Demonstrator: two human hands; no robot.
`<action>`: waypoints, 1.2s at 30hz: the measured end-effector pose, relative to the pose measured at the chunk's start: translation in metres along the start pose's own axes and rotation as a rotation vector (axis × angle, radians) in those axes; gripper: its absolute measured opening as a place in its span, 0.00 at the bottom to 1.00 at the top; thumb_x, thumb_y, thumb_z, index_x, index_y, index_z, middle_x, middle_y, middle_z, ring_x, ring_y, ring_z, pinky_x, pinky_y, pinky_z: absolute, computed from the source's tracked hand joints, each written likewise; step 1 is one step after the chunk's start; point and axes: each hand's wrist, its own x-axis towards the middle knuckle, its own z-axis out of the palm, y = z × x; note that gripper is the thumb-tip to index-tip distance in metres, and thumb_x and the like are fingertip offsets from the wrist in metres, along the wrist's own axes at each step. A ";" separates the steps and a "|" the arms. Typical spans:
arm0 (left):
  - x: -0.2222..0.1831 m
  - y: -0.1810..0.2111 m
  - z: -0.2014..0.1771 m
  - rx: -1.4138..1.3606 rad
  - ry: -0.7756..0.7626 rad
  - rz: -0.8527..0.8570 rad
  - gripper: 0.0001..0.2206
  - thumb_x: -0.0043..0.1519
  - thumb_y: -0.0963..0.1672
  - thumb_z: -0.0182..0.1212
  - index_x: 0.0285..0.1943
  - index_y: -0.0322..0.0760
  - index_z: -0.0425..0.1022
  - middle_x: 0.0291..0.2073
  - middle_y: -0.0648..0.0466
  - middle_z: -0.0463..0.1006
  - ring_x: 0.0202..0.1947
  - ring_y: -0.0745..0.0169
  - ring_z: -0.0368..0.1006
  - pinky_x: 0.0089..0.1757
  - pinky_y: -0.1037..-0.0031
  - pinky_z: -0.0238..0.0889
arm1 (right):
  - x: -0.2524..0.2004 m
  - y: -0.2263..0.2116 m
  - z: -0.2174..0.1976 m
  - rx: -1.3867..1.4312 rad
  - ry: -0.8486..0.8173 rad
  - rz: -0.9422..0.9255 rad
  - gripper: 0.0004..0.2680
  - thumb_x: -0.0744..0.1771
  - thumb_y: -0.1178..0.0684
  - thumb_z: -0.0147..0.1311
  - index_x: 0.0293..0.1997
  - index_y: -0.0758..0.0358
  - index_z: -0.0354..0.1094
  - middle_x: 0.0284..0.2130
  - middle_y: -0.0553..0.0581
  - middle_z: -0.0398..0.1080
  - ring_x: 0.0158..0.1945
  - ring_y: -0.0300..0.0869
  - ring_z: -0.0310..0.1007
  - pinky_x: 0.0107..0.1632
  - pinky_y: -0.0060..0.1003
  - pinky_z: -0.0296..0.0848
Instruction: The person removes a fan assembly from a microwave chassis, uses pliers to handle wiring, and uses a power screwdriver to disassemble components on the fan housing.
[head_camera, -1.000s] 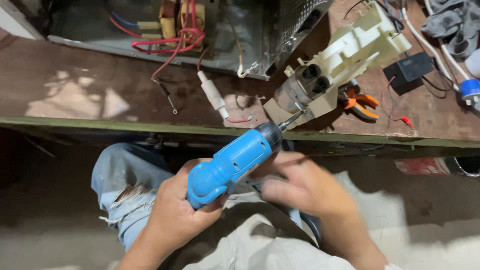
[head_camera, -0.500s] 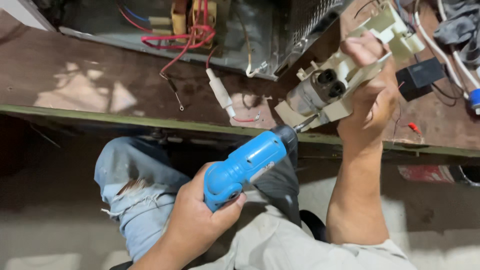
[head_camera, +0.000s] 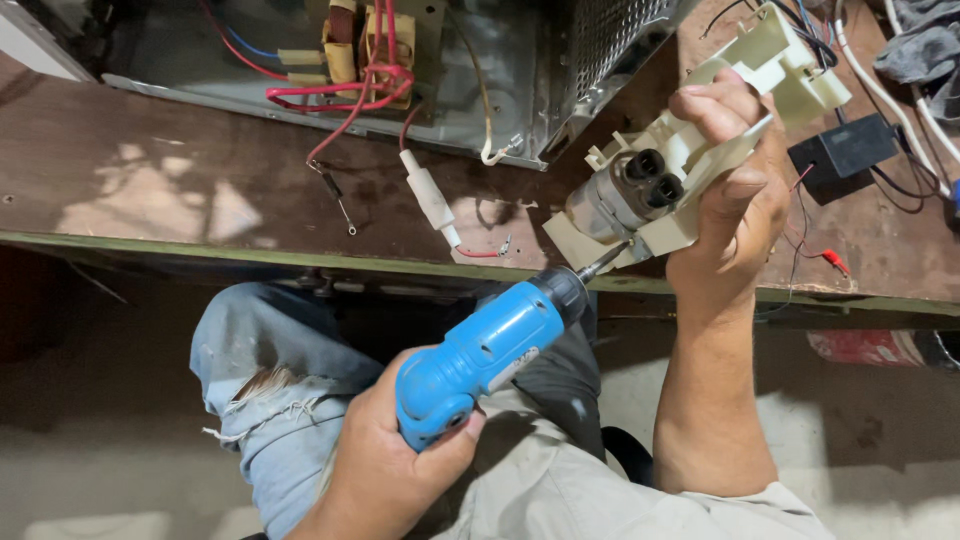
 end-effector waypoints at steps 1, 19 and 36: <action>-0.002 -0.001 0.002 0.033 0.012 0.044 0.19 0.55 0.47 0.84 0.55 0.49 0.88 0.32 0.61 0.87 0.31 0.66 0.77 0.37 0.66 0.77 | 0.001 -0.002 0.000 -0.016 -0.007 0.009 0.37 0.83 0.25 0.21 0.70 0.77 0.75 0.68 0.70 0.71 0.82 0.65 0.65 0.88 0.63 0.61; -0.018 -0.021 0.017 0.059 0.307 -0.035 0.41 0.20 0.61 0.96 0.34 0.49 0.71 0.26 0.64 0.77 0.30 0.69 0.66 0.32 0.69 0.64 | 0.003 0.003 0.004 -0.038 0.041 0.003 0.39 0.82 0.24 0.20 0.65 0.76 0.78 0.64 0.71 0.76 0.79 0.68 0.71 0.89 0.61 0.57; -0.019 0.001 0.025 0.011 0.083 0.196 0.43 0.36 0.68 0.81 0.58 0.49 0.87 0.38 0.65 0.95 0.35 0.74 0.84 0.39 0.73 0.79 | 0.006 -0.001 0.006 0.028 0.047 -0.044 0.37 0.83 0.26 0.19 0.65 0.76 0.76 0.59 0.72 0.74 0.75 0.64 0.67 0.89 0.64 0.62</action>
